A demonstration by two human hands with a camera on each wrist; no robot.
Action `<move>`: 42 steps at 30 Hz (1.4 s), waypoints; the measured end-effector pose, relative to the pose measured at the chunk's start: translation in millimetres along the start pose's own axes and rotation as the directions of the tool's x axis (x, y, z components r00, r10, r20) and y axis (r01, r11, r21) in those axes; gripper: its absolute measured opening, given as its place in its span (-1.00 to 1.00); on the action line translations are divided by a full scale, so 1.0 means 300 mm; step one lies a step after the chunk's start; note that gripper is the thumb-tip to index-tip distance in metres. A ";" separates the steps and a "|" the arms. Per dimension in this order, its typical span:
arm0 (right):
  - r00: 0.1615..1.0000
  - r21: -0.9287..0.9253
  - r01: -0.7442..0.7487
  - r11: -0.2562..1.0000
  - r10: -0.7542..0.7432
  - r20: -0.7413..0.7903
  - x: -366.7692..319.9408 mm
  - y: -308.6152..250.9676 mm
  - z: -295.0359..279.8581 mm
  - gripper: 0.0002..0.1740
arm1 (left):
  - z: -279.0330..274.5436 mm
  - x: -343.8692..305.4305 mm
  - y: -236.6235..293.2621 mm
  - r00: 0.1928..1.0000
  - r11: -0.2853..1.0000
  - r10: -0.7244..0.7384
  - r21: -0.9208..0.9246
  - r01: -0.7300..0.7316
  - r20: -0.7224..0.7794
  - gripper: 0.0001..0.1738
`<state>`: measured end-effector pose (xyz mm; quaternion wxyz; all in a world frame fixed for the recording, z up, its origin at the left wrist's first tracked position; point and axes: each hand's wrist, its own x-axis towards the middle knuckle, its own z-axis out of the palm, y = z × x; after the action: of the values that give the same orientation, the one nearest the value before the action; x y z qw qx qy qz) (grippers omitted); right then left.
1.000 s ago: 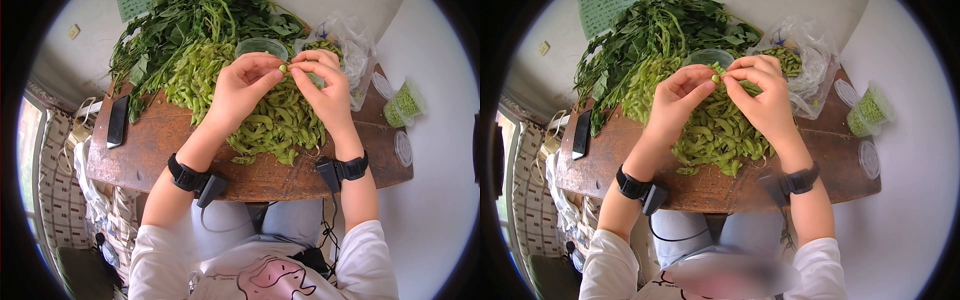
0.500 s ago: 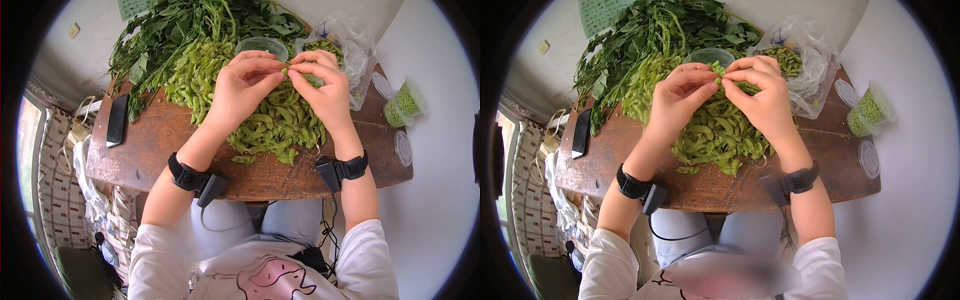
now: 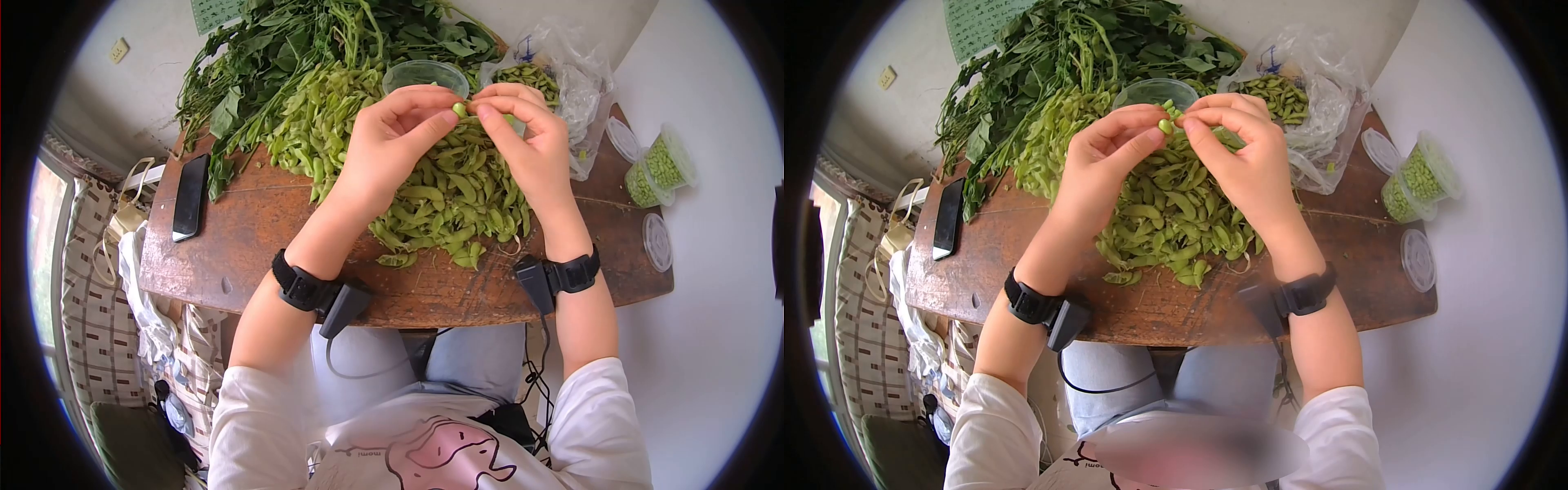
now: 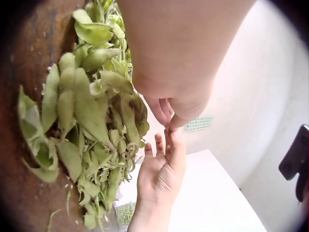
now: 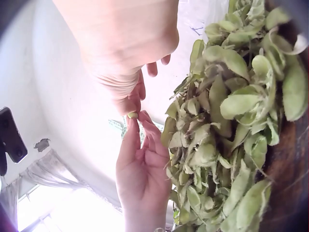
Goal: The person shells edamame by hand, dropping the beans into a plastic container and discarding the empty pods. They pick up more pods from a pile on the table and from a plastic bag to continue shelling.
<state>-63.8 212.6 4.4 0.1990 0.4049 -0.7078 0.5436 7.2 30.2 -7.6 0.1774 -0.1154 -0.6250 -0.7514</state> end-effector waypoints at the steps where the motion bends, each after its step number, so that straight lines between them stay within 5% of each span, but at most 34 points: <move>1: 1.000 -0.001 0.000 1.000 0.000 0.000 0.001 0.000 -0.001 -0.89 | -0.004 0.002 0.001 0.999 0.998 -0.045 -0.053 0.045 -0.007 -0.68; 11: 0.985 -0.198 0.172 0.965 -0.173 0.014 0.002 -0.013 0.003 -0.88 | -0.006 0.003 0.001 0.997 0.997 -0.070 -0.029 0.070 -0.013 -0.65; 16: 0.975 -0.247 0.216 0.944 -0.222 0.005 0.003 -0.009 0.006 -0.89 | -0.006 0.003 0.000 0.992 0.964 0.123 0.234 -0.124 0.020 -0.72; 42: 0.960 -0.253 0.270 0.929 -0.280 -0.005 0.005 -0.022 0.001 -0.90 | -0.003 0.004 -0.002 0.989 0.965 0.148 0.216 -0.149 0.020 -0.77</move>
<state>-59.3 211.1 9.3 0.3368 0.4605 -0.7027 0.4251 5.9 29.2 -7.8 0.2434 -0.1434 -0.6931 -0.6632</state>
